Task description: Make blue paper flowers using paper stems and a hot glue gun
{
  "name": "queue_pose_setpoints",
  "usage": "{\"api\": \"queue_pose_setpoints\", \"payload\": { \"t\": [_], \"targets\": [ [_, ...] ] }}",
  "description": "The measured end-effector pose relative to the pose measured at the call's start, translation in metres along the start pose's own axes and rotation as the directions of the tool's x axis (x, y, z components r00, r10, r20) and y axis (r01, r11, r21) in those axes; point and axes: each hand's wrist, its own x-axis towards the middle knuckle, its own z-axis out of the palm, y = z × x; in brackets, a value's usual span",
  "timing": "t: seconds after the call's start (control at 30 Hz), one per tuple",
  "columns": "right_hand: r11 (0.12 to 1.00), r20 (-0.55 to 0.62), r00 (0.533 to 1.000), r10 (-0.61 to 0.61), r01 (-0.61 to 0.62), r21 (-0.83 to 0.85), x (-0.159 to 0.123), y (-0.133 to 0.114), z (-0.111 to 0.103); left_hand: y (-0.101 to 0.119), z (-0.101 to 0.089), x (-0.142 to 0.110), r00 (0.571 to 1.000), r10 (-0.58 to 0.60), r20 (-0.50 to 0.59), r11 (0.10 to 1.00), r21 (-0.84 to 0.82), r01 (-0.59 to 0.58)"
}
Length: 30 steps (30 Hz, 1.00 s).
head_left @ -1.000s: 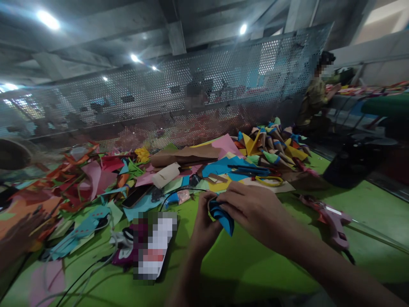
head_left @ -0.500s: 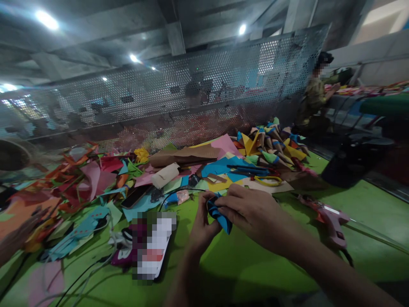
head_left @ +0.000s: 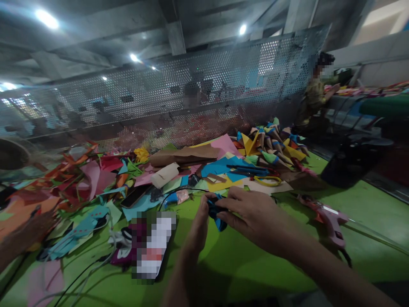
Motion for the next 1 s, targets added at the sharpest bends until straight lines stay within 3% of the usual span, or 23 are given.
{"api": "queue_pose_setpoints", "payload": {
  "t": [0.17, 0.4, 0.7, 1.0],
  "targets": [
    [0.999, 0.013, 1.0, -0.004, 0.004, -0.038, 0.001, 0.0, 0.014, 0.005, 0.001, 0.001, 0.996, -0.036, -0.082, 0.999, 0.019, 0.038],
    [0.999, 0.01, 1.0, -0.029, 0.028, 0.046, 0.001, 0.004, 0.018, 0.008, 0.003, 0.0, 0.996, -0.036, -0.079, 0.999, -0.028, 0.034],
    [0.998, 0.012, 1.0, 0.005, -0.006, 0.07, 0.0, 0.005, 0.012, 0.008, 0.003, 0.0, 0.998, -0.031, -0.055, 0.999, 0.041, 0.033],
    [0.993, -0.057, 0.992, -0.114, 0.116, 0.033, -0.003, 0.025, 0.034, 0.021, 0.012, 0.002, 0.998, -0.048, -0.039, 0.996, 0.071, 0.051]
  ]
}}
